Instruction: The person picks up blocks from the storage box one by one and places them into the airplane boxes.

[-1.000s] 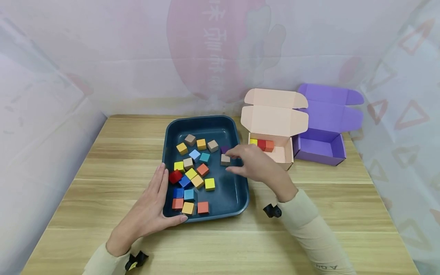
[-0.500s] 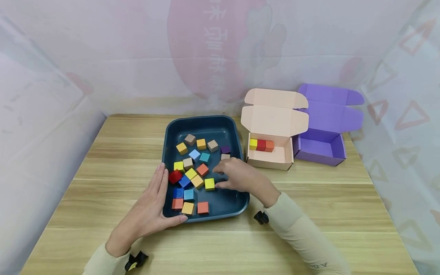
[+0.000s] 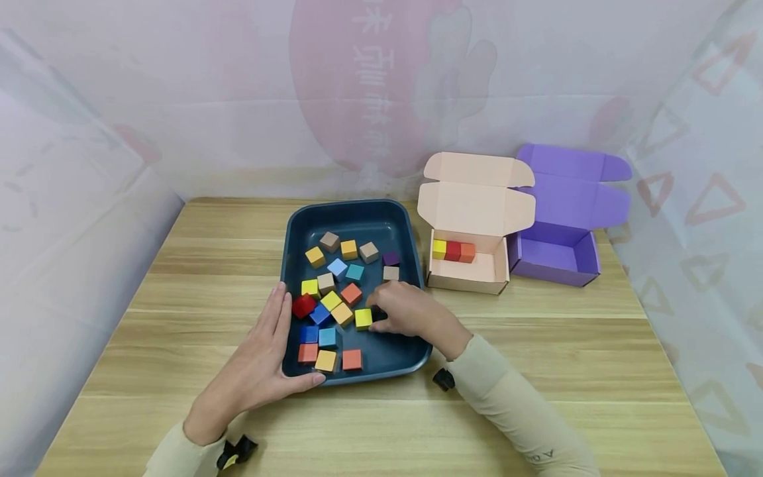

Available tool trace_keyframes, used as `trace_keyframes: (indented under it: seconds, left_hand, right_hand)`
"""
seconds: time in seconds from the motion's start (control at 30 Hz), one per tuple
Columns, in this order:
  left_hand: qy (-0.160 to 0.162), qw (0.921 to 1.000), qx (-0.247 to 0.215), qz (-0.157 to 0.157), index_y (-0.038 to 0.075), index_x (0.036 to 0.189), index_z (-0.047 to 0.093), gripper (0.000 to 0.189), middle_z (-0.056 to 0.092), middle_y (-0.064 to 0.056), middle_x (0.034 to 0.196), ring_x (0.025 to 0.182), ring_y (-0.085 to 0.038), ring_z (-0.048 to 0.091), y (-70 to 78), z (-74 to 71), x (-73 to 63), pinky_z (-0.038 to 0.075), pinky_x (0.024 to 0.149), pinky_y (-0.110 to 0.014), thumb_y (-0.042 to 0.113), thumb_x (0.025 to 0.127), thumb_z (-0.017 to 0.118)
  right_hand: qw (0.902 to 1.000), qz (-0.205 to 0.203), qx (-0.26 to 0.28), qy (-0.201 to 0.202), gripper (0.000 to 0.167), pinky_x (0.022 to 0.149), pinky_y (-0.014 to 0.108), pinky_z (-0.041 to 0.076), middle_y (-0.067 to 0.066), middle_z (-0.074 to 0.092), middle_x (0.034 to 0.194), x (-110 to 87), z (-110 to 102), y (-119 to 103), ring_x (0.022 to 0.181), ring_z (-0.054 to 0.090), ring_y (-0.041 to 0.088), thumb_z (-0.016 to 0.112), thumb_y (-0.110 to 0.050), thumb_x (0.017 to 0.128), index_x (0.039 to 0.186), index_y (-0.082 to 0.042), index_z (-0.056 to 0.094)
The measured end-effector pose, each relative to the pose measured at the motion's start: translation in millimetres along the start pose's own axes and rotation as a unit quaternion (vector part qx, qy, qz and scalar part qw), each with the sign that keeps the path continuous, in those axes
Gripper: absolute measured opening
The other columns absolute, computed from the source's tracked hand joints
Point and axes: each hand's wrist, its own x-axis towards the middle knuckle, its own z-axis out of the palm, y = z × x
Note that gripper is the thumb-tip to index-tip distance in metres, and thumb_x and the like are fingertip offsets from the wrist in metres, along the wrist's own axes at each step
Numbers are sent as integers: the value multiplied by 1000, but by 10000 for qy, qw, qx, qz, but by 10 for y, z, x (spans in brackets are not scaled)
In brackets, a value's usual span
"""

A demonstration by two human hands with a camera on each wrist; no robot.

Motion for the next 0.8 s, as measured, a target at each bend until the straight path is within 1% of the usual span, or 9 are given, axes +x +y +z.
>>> trace_keyframes:
  seconds: [0.17, 0.27, 0.47, 0.57, 0.67, 0.8]
  left_hand:
    - [-12, 10000, 11, -8, 6, 170, 2, 143, -9, -11, 180, 167, -36, 0, 1, 9, 3, 28, 128, -62, 96, 73, 58]
    - [-12, 10000, 15, -11, 6, 170, 3, 143, -8, -12, 180, 167, -36, 0, -3, 19, 5, 29, 128, -62, 96, 74, 58]
    - [-46, 10000, 46, -23, 5, 170, 4, 143, -7, -12, 180, 167, -36, 1, 1, 29, 6, 28, 128, -63, 97, 74, 57]
    - [-57, 10000, 47, -53, 5, 170, 3, 143, -8, -12, 180, 167, -36, 1, 6, 27, 6, 29, 128, -64, 97, 74, 56]
    - [-52, 9999, 52, -83, 5, 170, 4, 143, -8, -11, 180, 167, -36, 1, 6, 26, 11, 30, 127, -64, 96, 73, 57]
    - [-69, 9999, 55, -96, 5, 170, 4, 143, -7, -12, 180, 167, -37, 1, 4, 22, 13, 30, 127, -65, 95, 74, 59]
  right_hand:
    - [9997, -23, 128, 182, 38, 98, 35, 63, 4, 79, 119, -16, 5, 16, 99, 68, 16, 82, -32, 94, 126, -12, 78]
    - [9988, -94, 285, 384, 37, 97, 34, 63, 4, 79, 119, -42, 6, 36, 99, 69, 15, 81, -32, 95, 125, -12, 78]
    - [9938, -322, 697, 808, 33, 92, 33, 64, 2, 79, 115, -138, -36, 86, 96, 72, 16, 82, -29, 94, 122, -12, 79]
    - [9910, -292, 853, 987, 33, 92, 35, 65, 2, 79, 115, -214, -98, 112, 98, 75, 18, 82, -29, 94, 122, -12, 78]
    - [9882, -168, 925, 1210, 35, 91, 37, 66, 4, 80, 116, -315, -182, 155, 99, 77, 20, 83, -28, 93, 123, -11, 77]
    - [9817, -76, 922, 1666, 36, 87, 40, 67, 6, 80, 112, -475, -313, 223, 97, 77, 22, 85, -25, 91, 122, -9, 77]
